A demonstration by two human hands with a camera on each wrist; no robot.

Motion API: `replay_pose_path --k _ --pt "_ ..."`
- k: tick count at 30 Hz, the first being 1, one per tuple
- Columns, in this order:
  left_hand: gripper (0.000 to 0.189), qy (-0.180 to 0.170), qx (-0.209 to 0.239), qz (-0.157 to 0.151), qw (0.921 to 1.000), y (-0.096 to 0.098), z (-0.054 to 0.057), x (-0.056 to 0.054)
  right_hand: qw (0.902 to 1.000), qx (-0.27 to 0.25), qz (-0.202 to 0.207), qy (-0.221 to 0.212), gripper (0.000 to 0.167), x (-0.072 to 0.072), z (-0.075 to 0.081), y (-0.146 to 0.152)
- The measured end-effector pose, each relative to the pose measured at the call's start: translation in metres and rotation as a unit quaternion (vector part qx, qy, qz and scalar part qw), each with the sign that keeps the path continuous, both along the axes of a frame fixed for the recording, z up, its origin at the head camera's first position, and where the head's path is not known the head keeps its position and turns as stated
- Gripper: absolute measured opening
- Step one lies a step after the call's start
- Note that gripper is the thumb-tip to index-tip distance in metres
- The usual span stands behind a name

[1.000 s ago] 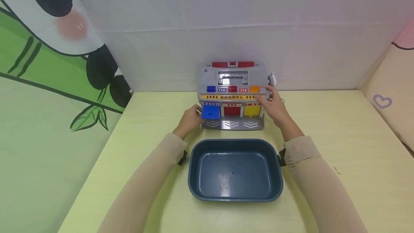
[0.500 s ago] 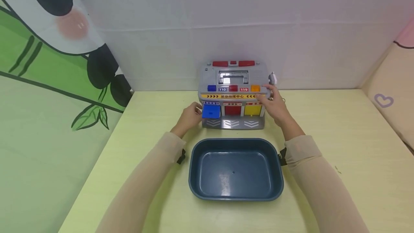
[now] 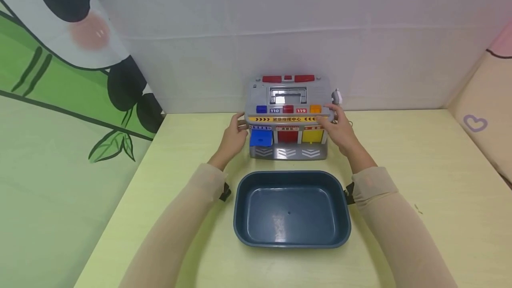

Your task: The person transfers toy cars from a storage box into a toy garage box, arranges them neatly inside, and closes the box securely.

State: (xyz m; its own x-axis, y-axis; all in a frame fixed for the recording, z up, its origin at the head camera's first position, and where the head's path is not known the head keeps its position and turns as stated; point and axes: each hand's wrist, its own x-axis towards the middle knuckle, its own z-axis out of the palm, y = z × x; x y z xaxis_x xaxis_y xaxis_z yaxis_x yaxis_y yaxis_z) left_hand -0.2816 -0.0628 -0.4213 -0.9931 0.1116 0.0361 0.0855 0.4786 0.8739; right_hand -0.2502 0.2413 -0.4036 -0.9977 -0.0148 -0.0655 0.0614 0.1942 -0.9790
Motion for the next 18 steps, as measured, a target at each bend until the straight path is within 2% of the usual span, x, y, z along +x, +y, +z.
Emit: replay_pose_path --k 2,5,9,13,18 --pt "0.053 0.009 0.010 0.000 0.9999 0.000 0.004 0.001 1.0000 -0.001 -0.001 -0.001 0.067 0.000 0.000 0.000" --pt "0.058 0.033 0.018 -0.021 0.9991 0.001 0.011 0.001 1.0000 -0.003 -0.001 -0.001 0.067 0.000 0.000 0.000" --pt "0.074 0.047 -0.033 -0.056 0.9968 0.001 0.019 0.001 1.0000 -0.004 -0.001 -0.003 0.067 0.000 0.001 -0.001" --pt "0.081 0.031 -0.092 -0.068 0.9930 0.001 0.025 0.000 1.0000 -0.005 0.000 -0.006 0.068 0.000 0.001 -0.001" --pt "0.089 0.012 -0.109 -0.078 0.9909 0.004 0.027 -0.003 0.9999 -0.004 -0.002 -0.009 0.067 -0.001 0.000 0.000"
